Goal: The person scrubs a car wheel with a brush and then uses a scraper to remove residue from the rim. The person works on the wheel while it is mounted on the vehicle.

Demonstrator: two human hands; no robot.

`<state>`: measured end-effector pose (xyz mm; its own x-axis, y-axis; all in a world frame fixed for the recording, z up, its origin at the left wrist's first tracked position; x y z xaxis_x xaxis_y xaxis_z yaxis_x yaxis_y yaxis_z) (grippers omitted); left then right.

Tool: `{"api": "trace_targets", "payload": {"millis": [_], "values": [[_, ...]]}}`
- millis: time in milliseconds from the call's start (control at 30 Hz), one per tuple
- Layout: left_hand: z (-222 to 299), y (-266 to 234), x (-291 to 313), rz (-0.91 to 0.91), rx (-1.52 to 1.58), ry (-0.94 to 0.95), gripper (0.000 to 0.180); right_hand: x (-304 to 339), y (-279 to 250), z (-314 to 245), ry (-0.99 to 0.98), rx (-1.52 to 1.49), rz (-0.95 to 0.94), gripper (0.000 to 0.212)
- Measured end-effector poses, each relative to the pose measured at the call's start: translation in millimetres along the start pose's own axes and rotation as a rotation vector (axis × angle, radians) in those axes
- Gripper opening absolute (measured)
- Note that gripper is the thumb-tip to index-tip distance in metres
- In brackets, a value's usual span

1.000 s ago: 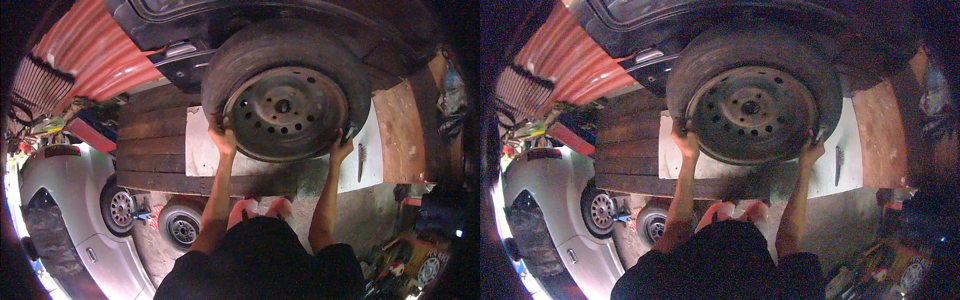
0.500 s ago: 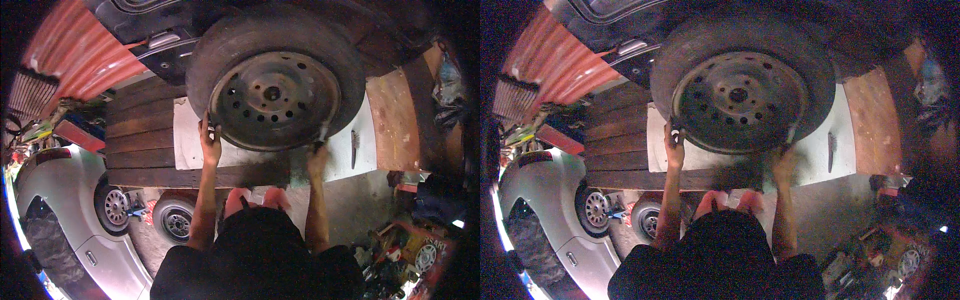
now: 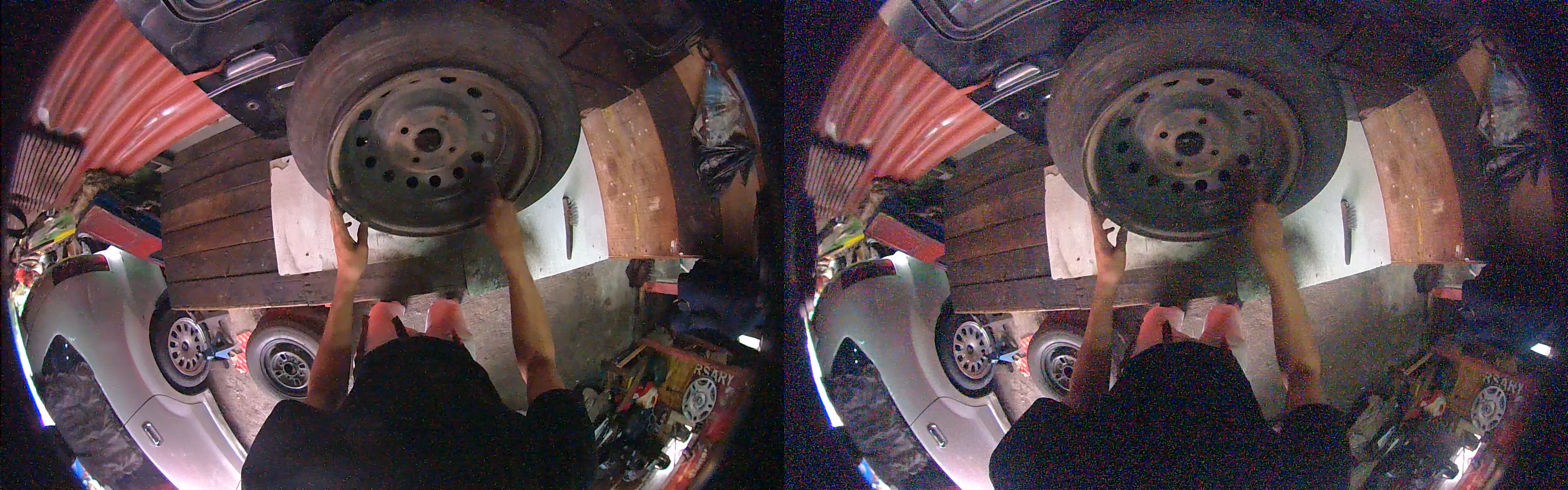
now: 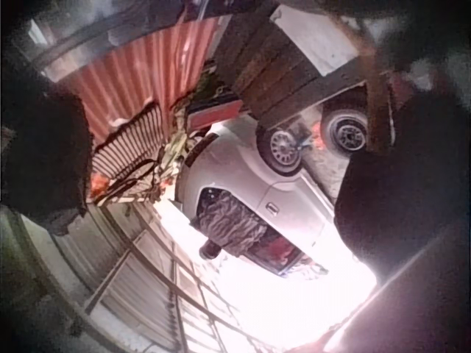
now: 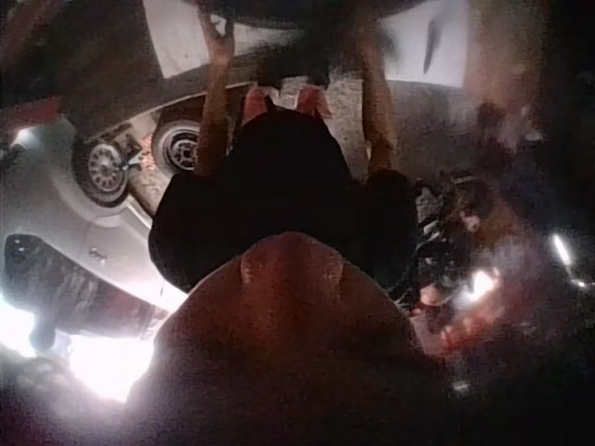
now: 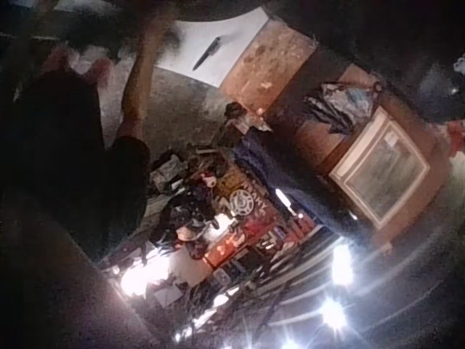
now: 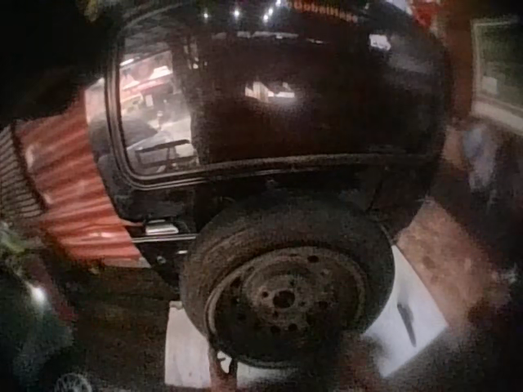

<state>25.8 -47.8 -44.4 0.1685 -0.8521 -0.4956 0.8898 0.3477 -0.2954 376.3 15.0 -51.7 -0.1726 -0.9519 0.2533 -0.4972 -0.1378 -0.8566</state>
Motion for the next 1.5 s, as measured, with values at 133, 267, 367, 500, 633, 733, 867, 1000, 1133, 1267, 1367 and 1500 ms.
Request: {"api": "trace_targets", "payload": {"millis": [133,267,367,500,633,733,867,1000,1133,1267,1367,1500], "values": [[13,-1,0,-0.08,0.115,-0.205,0.089,21,70,4,-0.604,0.237,0.355,0.019],[15,-10,2,-0.039,0.089,-0.119,0.091,8,52,-31,-0.367,0.453,0.173,0.025],[22,-4,-5,-0.014,0.042,-0.001,0.09,-1,52,-11,-0.248,0.167,0.194,0.028],[22,-8,-4,-0.006,0.004,-0.002,0.089,23,79,-19,-0.422,0.165,0.231,0.033],[17,-6,-5,-0.064,-0.01,0.042,0.088,-39,63,50,-0.147,0.097,0.185,0.038],[18,-10,-4,-0.042,0.015,-0.014,0.088,19,107,-8,-0.349,0.107,0.27,0.037],[16,-13,-3,-0.04,-0.003,0.037,0.087,15,79,-32,-0.257,0.093,0.282,0.034],[9,-7,2,-0.02,0.029,0.023,0.086,3,43,-12,-0.176,-0.035,0.137,0.035],[9,-3,1,0.015,0.017,0.003,0.087,26,67,-44,-0.141,0.13,-0.028,0.036],[9,-8,1,-0.007,-0.034,0.035,0.09,20,26,-29,-0.127,-0.202,0.196,0.031],[16,-7,-2,0.0,-0.102,0.103,0.093,25,43,-33,-0.187,-0.259,0.1,0.029],[34,2,-8,0.015,-0.129,0.24,0.098,12,60,-17,-0.501,0.183,0.282,0.022]]}}
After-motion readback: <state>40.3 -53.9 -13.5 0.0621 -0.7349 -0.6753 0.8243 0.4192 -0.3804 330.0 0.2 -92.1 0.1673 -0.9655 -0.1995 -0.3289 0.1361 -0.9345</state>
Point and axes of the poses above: each hand's wrist, its own x-axis away from the middle knuckle, its own y-axis out of the palm, z = x × y, the point moved 4 cm from there along -x, towards the middle knuckle, and after that the axes turned 11 degrees about y, right-handed, at the moved point
